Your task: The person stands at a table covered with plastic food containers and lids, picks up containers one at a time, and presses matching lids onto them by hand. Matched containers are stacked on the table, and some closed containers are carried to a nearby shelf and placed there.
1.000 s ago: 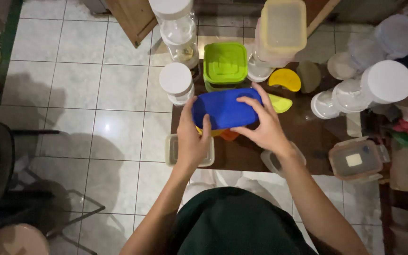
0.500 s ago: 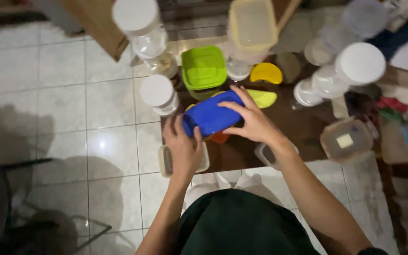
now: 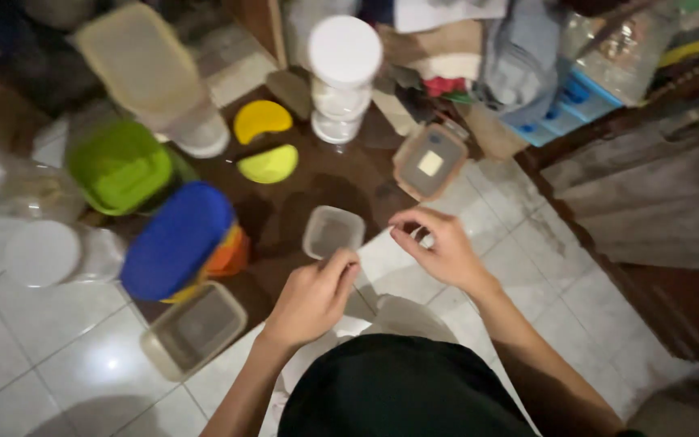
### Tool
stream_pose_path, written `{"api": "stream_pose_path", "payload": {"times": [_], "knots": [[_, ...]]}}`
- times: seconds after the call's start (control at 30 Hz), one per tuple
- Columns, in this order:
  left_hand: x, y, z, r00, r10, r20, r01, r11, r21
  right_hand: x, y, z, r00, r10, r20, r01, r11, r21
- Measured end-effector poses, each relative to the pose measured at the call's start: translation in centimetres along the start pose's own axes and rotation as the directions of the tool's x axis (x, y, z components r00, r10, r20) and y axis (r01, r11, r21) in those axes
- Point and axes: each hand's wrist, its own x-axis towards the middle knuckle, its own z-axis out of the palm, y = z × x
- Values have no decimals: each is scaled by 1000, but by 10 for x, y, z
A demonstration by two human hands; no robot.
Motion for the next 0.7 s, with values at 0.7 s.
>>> {"api": "stream_pose_path", "payload": {"times": [0.7], "knots": [[-58, 19, 245, 746, -631, -214, 591, 774, -227, 193, 331, -64, 993, 108, -50, -112, 698, -707]]}}
